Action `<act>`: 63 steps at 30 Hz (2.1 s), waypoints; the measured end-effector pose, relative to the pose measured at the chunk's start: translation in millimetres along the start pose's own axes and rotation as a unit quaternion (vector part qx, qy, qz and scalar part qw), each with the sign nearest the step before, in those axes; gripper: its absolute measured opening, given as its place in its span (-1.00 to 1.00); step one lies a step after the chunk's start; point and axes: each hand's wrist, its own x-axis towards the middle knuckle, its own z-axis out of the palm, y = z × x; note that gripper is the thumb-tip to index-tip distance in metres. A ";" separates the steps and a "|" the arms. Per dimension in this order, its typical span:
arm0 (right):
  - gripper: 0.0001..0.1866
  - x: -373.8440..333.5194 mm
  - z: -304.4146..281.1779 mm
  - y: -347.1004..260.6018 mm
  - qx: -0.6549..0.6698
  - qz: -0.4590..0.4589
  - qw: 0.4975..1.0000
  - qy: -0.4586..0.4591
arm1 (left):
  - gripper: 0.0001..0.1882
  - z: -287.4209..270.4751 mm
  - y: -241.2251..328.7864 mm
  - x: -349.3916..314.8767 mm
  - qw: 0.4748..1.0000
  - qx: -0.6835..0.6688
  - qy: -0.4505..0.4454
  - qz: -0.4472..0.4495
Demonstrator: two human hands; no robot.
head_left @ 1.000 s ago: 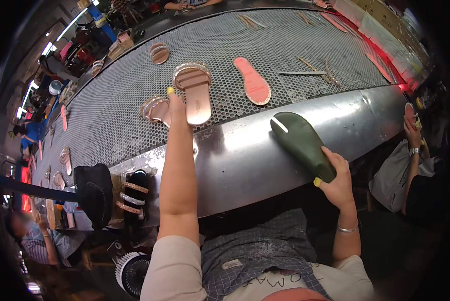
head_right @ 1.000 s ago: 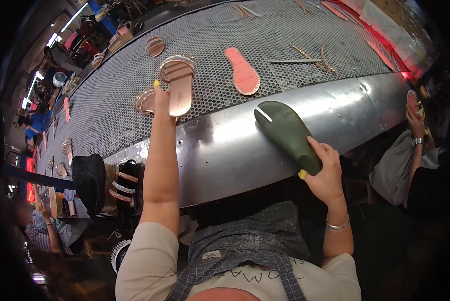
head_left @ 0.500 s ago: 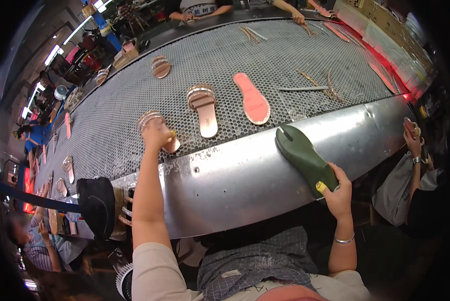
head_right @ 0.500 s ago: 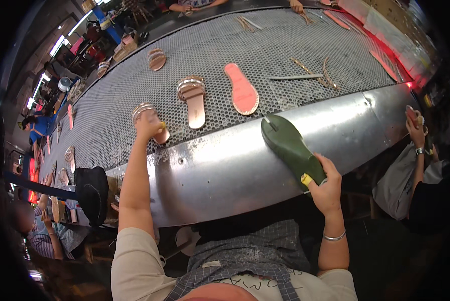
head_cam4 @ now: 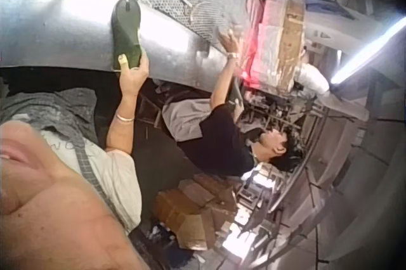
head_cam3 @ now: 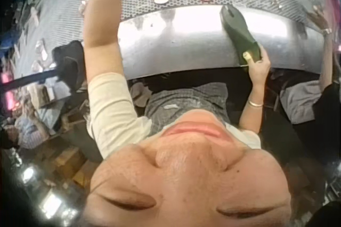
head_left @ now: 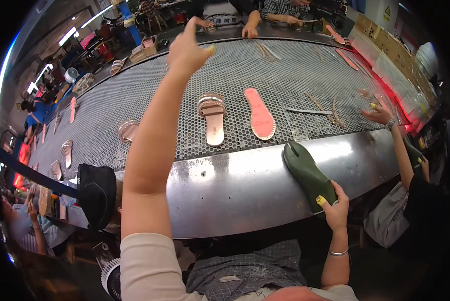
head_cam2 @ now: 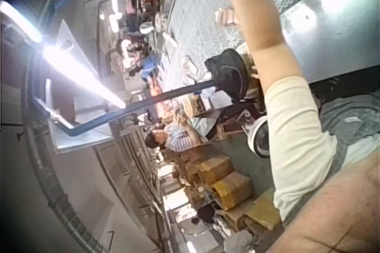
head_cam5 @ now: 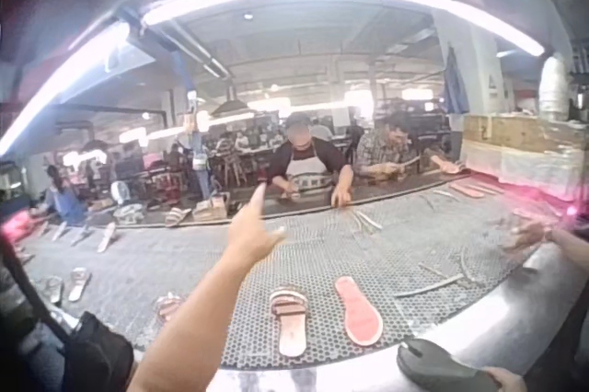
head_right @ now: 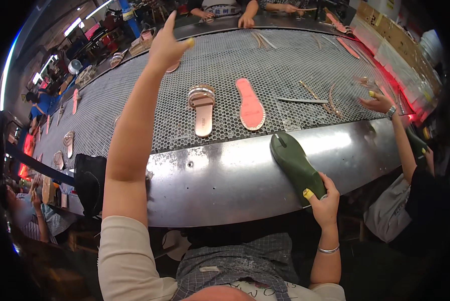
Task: The person assembles sandals by wrapping decorative straps around shoe lasts and pressing them onto sandal soles by hand, then handles a black mesh pouch.
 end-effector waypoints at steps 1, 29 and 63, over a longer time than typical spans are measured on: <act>-0.51 0.5 1.3 -0.7 0.002 -0.006 1.000 0.003 | -0.23 -9.3 20.2 9.6 0.993 -0.049 0.063 0.087; -0.57 -1.0 -11.9 16.9 0.003 -0.036 0.999 0.016 | -0.82 -298.6 163.7 -284.5 0.482 -0.751 0.256 0.370; -0.54 15.2 -45.9 38.7 0.007 -0.033 0.999 -0.005 | -0.82 -265.0 240.7 -309.3 0.506 -0.828 -0.174 0.167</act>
